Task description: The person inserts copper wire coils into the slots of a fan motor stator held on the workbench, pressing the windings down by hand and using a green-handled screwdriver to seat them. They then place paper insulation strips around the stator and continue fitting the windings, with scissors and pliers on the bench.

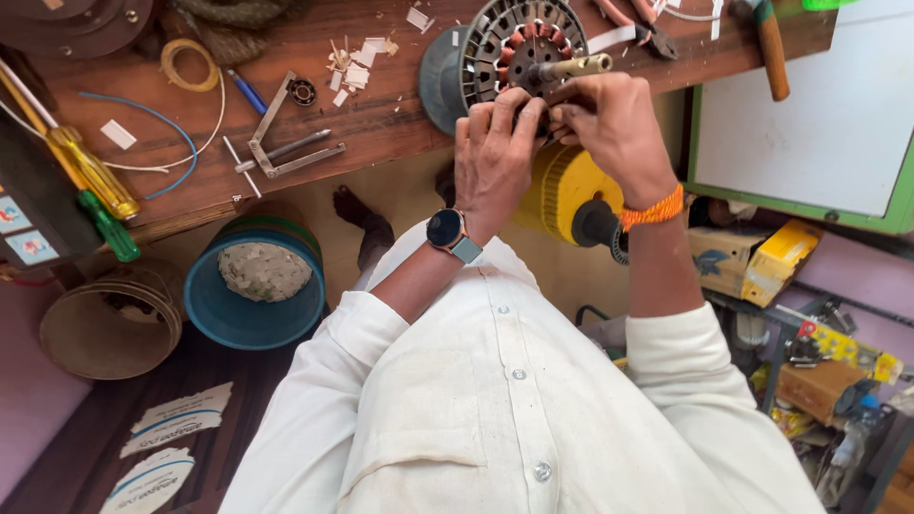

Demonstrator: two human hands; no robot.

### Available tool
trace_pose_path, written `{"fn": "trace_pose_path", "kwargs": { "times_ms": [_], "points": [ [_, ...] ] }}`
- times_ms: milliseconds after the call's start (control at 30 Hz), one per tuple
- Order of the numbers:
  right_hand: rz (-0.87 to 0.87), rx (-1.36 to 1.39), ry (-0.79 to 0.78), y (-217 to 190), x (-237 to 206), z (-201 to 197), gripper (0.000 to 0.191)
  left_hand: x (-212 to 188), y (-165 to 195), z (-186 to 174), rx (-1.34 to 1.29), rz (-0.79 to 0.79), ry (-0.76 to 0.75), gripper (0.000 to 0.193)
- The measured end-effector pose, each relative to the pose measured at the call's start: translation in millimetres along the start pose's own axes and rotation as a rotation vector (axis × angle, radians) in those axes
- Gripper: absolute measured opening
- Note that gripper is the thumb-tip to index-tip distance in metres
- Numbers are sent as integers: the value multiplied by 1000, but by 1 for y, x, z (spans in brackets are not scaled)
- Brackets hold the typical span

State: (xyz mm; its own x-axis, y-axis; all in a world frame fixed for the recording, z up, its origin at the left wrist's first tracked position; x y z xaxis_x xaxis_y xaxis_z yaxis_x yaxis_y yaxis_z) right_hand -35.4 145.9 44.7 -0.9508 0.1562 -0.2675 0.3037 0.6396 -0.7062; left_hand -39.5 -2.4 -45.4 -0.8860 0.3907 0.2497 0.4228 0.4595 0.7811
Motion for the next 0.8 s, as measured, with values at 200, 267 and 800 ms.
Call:
{"fn": "trace_pose_path", "kwargs": {
  "times_ms": [200, 267, 800],
  "points": [
    [13, 69, -51, 5, 8, -4, 34, 3, 2, -2, -10, 0, -12, 40],
    [121, 69, -78, 6, 8, -7, 20, 4, 1, -2, -6, 6, -14, 41],
    [-45, -40, -93, 3, 17, -6, 35, 7, 1, -6, 50, 19, -82, 47]
  ]
}}
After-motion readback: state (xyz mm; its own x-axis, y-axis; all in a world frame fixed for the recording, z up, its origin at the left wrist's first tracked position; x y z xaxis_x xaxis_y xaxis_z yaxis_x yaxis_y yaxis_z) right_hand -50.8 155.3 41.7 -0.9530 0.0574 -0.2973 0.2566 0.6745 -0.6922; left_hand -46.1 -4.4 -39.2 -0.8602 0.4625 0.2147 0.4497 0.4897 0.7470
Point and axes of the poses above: each hand's wrist, its own x-axis towards the middle knuckle, its own z-axis out of the palm, y = z × x, the point moved 2 cm from there along x, towards the middle knuckle, and after that the axes turned 5 degrees about -z, right-handed, at the moved point
